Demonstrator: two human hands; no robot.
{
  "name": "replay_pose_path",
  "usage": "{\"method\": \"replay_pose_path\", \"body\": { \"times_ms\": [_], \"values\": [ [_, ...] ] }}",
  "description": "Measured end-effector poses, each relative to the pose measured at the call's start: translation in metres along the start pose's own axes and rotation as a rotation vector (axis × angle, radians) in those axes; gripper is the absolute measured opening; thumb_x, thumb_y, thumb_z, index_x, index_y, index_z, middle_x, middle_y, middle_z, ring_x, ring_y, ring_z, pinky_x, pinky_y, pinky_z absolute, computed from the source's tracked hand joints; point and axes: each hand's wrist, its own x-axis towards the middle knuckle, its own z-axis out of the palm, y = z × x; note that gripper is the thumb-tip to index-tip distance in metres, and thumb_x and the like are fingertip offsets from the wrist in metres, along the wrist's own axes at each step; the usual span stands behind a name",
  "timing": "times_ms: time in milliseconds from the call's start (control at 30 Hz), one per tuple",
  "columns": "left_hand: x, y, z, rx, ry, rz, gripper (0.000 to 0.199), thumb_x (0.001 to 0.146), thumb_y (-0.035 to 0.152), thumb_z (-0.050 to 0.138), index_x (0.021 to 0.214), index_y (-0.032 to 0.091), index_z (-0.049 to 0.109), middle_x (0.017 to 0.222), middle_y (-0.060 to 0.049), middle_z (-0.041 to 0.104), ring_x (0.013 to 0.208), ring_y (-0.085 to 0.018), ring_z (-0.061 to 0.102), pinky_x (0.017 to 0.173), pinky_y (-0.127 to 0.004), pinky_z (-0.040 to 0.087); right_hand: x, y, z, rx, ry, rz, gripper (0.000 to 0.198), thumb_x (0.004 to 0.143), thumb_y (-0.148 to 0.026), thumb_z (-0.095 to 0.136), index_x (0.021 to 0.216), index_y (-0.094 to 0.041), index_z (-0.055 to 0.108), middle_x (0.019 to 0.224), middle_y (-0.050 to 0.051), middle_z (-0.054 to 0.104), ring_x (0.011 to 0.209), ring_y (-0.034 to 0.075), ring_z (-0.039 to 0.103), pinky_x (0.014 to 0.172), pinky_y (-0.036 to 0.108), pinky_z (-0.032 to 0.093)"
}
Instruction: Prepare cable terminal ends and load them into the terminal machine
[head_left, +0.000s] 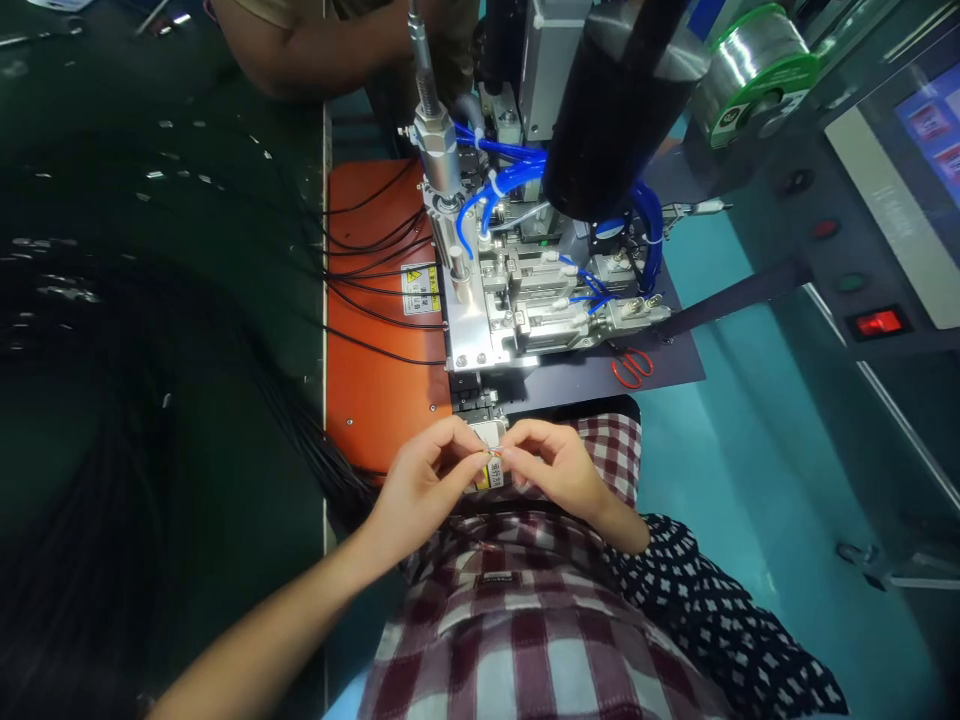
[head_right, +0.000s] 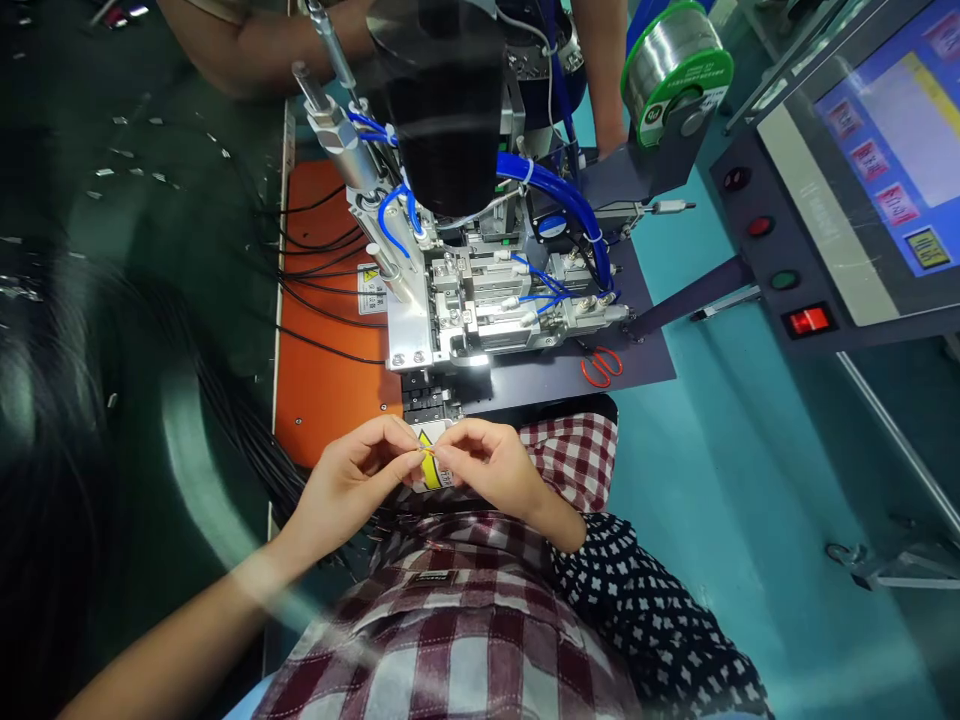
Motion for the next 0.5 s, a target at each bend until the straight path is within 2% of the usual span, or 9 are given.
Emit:
{"method": "replay_pose_path", "body": {
  "times_ms": [133,200,267,400,500],
  "values": [
    [-0.005,-0.005,0.004,0.328,0.093,0.161,0.013,0.09,0.024,0.057,0.078,0.019,0.056,0.076,-0.001,0.055,0.069,-0.013,0.052,0.061,-0.026,0.043,-0.007,-0.01,0.0,-0.59,0.155,-0.3,0.018,0.092,-0.025,0.056,0.077,-0.019,0.064,0.074,0.003,0.066,0.065,0.014,0.056,0.062,0.03,0.041],
    [-0.007,-0.006,0.007,0.348,0.133,0.168,0.014,0.09,0.024,0.057,0.077,0.019,0.054,0.074,0.0,0.053,0.067,-0.013,0.05,0.059,-0.026,0.042,-0.01,-0.008,0.002,-0.818,0.212,-0.427,0.017,0.092,-0.023,0.056,0.077,-0.02,0.065,0.072,0.002,0.069,0.064,0.014,0.059,0.062,0.032,0.037],
    [-0.007,-0.007,0.009,0.254,0.148,0.11,0.016,0.09,0.026,0.058,0.077,0.019,0.053,0.072,0.001,0.052,0.061,-0.011,0.051,0.056,-0.025,0.042,-0.011,-0.002,0.006,-0.975,0.26,-0.53,0.016,0.091,-0.022,0.058,0.078,-0.022,0.066,0.072,0.0,0.071,0.063,0.014,0.061,0.059,0.034,0.031],
    [-0.003,-0.007,0.011,-0.037,0.136,-0.066,0.021,0.088,0.033,0.062,0.078,0.019,0.05,0.068,0.004,0.051,0.047,-0.007,0.049,0.044,-0.021,0.037,-0.005,0.013,0.012,-1.033,0.312,-0.644,0.013,0.09,-0.022,0.059,0.079,-0.024,0.067,0.071,-0.001,0.072,0.062,0.014,0.061,0.057,0.034,0.028],
    [0.0,-0.01,0.012,-0.201,0.137,-0.116,0.025,0.085,0.035,0.066,0.078,0.018,0.05,0.066,0.005,0.05,0.045,-0.005,0.045,0.042,-0.019,0.032,0.001,0.017,0.015,-0.895,0.351,-0.649,0.015,0.088,-0.02,0.061,0.074,-0.022,0.065,0.064,-0.001,0.068,0.058,0.013,0.058,0.056,0.033,0.03]
  ]
}}
